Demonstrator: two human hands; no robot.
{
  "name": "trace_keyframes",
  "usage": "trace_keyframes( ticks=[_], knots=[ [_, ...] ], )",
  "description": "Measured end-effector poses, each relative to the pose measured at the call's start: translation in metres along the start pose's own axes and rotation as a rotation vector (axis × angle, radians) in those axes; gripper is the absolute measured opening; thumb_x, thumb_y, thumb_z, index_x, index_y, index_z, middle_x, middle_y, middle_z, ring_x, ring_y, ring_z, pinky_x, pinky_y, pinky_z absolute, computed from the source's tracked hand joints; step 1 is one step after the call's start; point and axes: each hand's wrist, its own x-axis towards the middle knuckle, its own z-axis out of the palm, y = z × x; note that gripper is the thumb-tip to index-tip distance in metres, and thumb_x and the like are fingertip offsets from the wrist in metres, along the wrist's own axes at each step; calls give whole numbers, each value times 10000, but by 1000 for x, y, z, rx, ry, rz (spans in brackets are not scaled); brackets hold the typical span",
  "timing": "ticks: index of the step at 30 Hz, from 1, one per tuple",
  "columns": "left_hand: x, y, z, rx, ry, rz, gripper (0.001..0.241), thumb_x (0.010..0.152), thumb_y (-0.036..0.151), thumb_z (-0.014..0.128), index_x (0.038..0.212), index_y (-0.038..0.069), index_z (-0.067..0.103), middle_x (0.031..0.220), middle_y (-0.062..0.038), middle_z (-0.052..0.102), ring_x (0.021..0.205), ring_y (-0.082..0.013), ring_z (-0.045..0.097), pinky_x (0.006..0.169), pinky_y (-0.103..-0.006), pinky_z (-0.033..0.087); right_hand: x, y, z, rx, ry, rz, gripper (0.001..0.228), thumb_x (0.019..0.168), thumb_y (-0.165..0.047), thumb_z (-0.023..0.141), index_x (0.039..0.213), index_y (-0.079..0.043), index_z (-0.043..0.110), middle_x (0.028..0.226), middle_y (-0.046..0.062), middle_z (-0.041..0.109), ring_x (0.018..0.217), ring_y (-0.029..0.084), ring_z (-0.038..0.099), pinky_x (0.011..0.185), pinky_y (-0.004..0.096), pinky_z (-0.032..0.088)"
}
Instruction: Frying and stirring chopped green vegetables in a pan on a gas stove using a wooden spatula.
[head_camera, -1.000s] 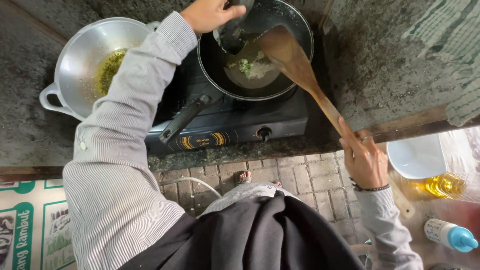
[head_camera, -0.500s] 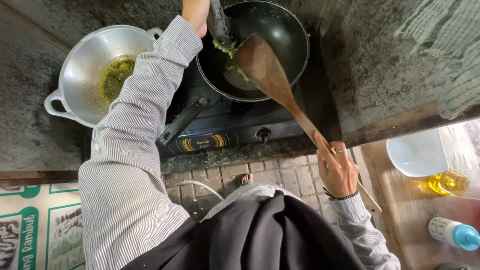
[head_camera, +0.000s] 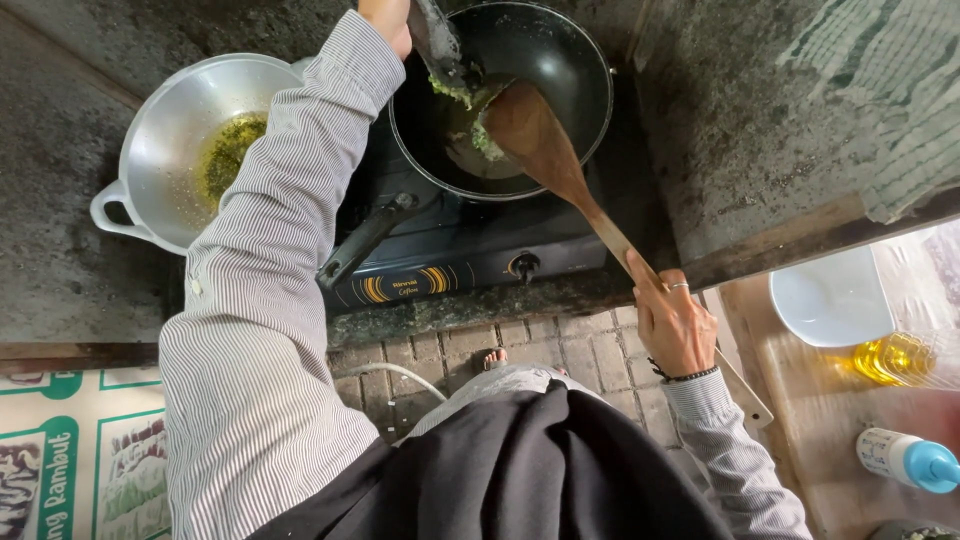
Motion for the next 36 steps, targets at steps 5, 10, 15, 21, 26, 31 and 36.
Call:
trace_keyframes(
  ticks=[5,10,15,21,26,31,36],
  knots=[
    [-31,-6,-7,-54,37,-26,475,1071,189,553,1516,117,403,1508,-165,492,1380,-385,503,1118,-474,437,7,-11,-14,14,-2,5,469,1030,-305,568,1492,-381,587,1071,59,591,625,319,734,579,455,614],
    [-44,-6,-9,-108,72,-46,492,1060,181,560,1520,122,397,1509,-167,486,1378,-390,500,1112,-482,447,10,-19,-10,70,-55,32,470,1043,-277,544,1500,-384,572,1064,83,585,657,350,745,580,479,621],
    [-55,-5,-13,-161,121,-75,509,1048,173,567,1524,127,392,1509,-170,479,1376,-395,498,1105,-491,457,0,-6,-5,58,-147,72,483,1042,-266,547,1512,-379,558,1054,100,594,664,368,755,592,495,631],
    [-59,-7,-18,-220,176,-106,531,1035,163,576,1530,133,385,1510,-173,472,1374,-401,495,1097,-501,469,19,3,-22,71,-126,72,524,1040,-297,546,1557,-381,522,1061,107,615,681,392,747,613,509,631],
    [-53,-3,-20,-273,214,-120,549,1024,155,583,1534,137,380,1511,-175,465,1372,-406,493,1090,-510,480,31,11,-28,53,-183,47,461,1046,-329,537,1500,-392,577,1075,112,640,674,405,747,619,511,626],
    [-57,-3,-22,-326,257,-153,568,1012,147,589,1538,142,374,1511,-178,459,1370,-411,491,1083,-519,490,28,21,-25,23,-274,102,478,1036,-345,546,1505,-435,558,1070,108,661,687,408,748,637,523,635],
    [-67,-7,-25,-373,305,-198,588,1001,139,596,1543,147,369,1512,-180,452,1367,-417,488,1076,-528,500,20,26,-30,72,-272,180,569,1045,-325,557,1594,-449,474,1094,138,664,759,442,742,695,566,629]
  ],
)
